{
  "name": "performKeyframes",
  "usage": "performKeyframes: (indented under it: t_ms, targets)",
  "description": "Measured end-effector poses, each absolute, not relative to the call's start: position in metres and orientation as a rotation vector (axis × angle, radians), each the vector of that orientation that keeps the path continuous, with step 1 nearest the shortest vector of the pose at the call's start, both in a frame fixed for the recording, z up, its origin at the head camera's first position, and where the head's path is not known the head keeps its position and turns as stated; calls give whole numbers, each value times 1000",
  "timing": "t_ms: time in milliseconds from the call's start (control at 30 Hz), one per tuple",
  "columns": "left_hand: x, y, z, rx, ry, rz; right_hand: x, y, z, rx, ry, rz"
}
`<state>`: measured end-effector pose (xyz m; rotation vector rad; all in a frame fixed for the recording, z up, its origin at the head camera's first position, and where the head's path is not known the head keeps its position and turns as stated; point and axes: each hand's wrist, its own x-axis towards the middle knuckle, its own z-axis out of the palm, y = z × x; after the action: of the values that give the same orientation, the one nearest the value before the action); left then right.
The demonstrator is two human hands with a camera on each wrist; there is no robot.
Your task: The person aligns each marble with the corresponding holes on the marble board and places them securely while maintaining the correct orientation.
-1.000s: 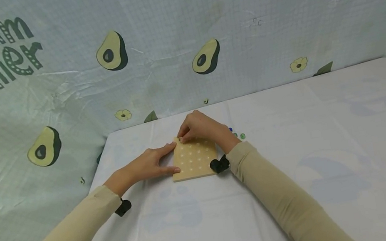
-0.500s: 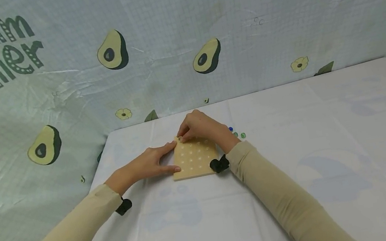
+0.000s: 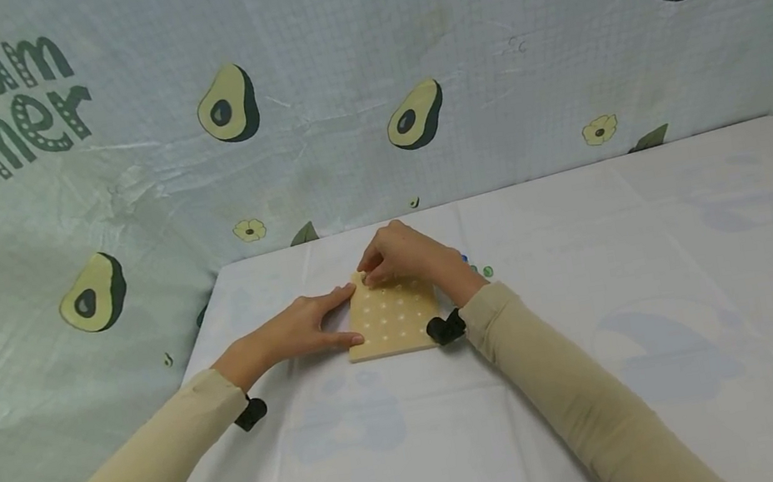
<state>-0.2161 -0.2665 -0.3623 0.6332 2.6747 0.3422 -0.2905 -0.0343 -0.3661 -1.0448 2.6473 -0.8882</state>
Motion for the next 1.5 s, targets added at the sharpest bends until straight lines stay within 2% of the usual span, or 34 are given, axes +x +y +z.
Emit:
performKeyframes:
  t_ms: [267,767,1033,1500]
  targets:
    - [-215,-266,-364,636,2683,334,-287,-7,-353,-1166,2671,-721]
    - [-217,-268,-364,670,2681,337,-261,86,-338,-1308,2711,-580]
    - [-217,-269,-364,684,2667,347,-243,123,-342,-1218,2712,-670]
    - [-214,-268,-362,684,2675,340,-247,135,-360,-1138,2761,-575]
